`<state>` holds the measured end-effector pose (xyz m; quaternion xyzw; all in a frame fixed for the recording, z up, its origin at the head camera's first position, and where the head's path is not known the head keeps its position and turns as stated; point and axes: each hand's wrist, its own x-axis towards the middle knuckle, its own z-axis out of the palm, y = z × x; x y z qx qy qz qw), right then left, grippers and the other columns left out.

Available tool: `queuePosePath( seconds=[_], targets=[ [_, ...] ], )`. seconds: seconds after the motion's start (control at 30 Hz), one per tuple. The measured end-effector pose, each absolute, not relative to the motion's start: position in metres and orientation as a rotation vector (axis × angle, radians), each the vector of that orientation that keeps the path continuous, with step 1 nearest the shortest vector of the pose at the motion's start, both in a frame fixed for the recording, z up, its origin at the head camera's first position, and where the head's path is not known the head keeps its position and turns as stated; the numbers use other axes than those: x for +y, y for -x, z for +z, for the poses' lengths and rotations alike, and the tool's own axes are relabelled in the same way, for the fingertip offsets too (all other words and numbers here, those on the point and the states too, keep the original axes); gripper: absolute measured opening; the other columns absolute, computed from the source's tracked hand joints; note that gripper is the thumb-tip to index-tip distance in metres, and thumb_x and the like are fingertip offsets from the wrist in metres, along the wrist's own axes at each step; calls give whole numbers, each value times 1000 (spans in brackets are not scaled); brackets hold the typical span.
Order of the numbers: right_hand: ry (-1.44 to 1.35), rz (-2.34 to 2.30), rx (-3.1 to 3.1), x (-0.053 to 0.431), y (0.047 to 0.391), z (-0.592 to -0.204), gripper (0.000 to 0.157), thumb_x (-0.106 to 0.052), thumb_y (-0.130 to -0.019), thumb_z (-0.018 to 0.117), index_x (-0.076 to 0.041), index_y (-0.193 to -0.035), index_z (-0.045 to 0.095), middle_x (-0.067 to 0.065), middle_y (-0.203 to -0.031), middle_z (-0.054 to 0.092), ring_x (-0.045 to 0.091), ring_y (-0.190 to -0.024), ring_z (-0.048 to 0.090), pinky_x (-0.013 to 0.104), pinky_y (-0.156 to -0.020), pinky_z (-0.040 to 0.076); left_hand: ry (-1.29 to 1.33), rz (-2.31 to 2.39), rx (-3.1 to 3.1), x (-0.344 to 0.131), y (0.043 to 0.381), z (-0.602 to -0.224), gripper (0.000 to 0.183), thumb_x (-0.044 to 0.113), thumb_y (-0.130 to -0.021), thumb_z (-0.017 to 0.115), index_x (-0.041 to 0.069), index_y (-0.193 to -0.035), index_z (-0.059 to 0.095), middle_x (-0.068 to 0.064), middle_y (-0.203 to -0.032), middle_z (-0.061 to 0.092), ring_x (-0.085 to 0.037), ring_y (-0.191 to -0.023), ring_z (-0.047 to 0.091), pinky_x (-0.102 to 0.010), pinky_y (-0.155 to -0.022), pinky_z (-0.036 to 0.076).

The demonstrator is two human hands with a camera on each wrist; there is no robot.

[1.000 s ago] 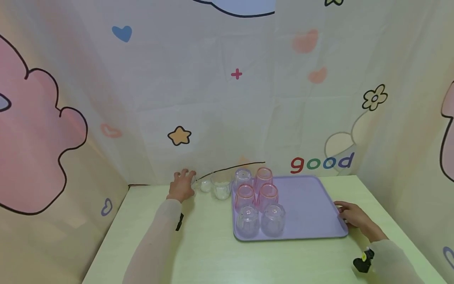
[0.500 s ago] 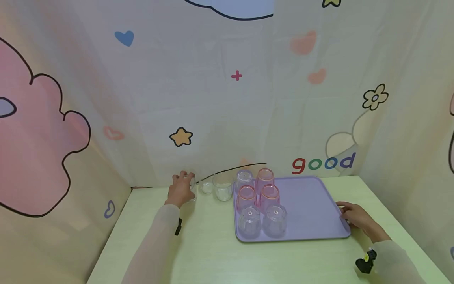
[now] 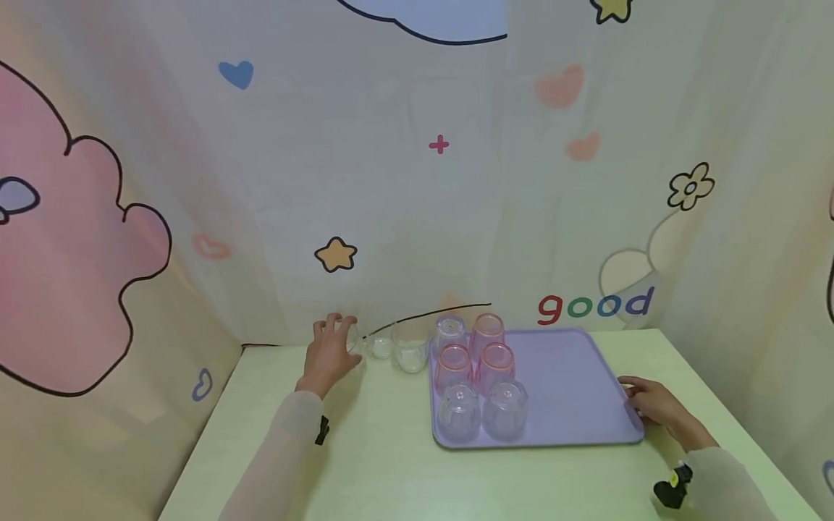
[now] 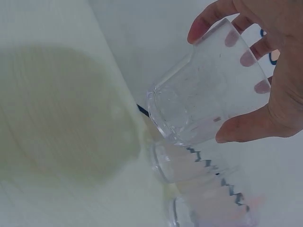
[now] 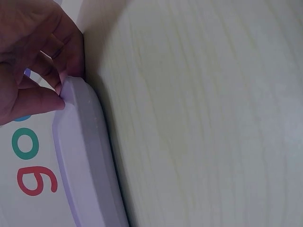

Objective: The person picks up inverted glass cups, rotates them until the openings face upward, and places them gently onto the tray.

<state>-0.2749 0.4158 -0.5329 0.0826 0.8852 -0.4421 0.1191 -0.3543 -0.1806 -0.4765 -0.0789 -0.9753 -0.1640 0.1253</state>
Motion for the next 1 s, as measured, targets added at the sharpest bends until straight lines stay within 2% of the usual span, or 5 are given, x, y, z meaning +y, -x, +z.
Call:
queuePosePath(
  seconds=[0.13, 0.5, 0.67, 0.9, 1.0],
  targets=[
    [-238, -1292, 2597, 420, 273, -533, 58, -2, -90, 47, 12, -144, 30, 29, -118, 50, 21, -89, 54, 31, -67, 53, 247, -514, -2777, -175, 347, -469, 72, 28, -79, 82, 23, -141, 46, -9, -147, 35, -39, -132, 34, -31, -55, 50],
    [-217, -1271, 2593, 417, 275, -536, 58, -3, -91, 48, 12, -144, 30, 30, -118, 50, 21, -91, 54, 30, -68, 53, 261, -603, -2586, -167, 316, -451, 70, 31, -77, 84, 22, -137, 49, -6, -142, 38, -34, -132, 35, -34, -58, 53],
    [-232, -1302, 2580, 415, 276, -538, 58, -2, -91, 47, 13, -144, 29, 30, -118, 50, 19, -89, 53, 30, -68, 53, 278, -731, -2517, -160, 302, -446, 67, 33, -78, 83, 21, -135, 50, -5, -142, 37, -31, -132, 34, -32, -58, 50],
    [-236, -1287, 2586, 414, 275, -537, 58, -2, -91, 48, 12, -145, 30, 31, -120, 49, 22, -92, 54, 30, -69, 53, 280, -1027, -2399, -149, 287, -442, 69, 28, -74, 86, 19, -133, 51, -6, -138, 40, -30, -127, 39, -47, -79, 58],
    [-226, -1283, 2597, 415, 275, -535, 59, -3, -90, 49, 13, -144, 30, 32, -120, 49, 23, -92, 55, 30, -69, 54, 310, -1180, -2328, -144, 282, -440, 69, 25, -74, 87, 18, -132, 50, -8, -140, 39, -30, -128, 40, -47, -82, 58]
  ],
)
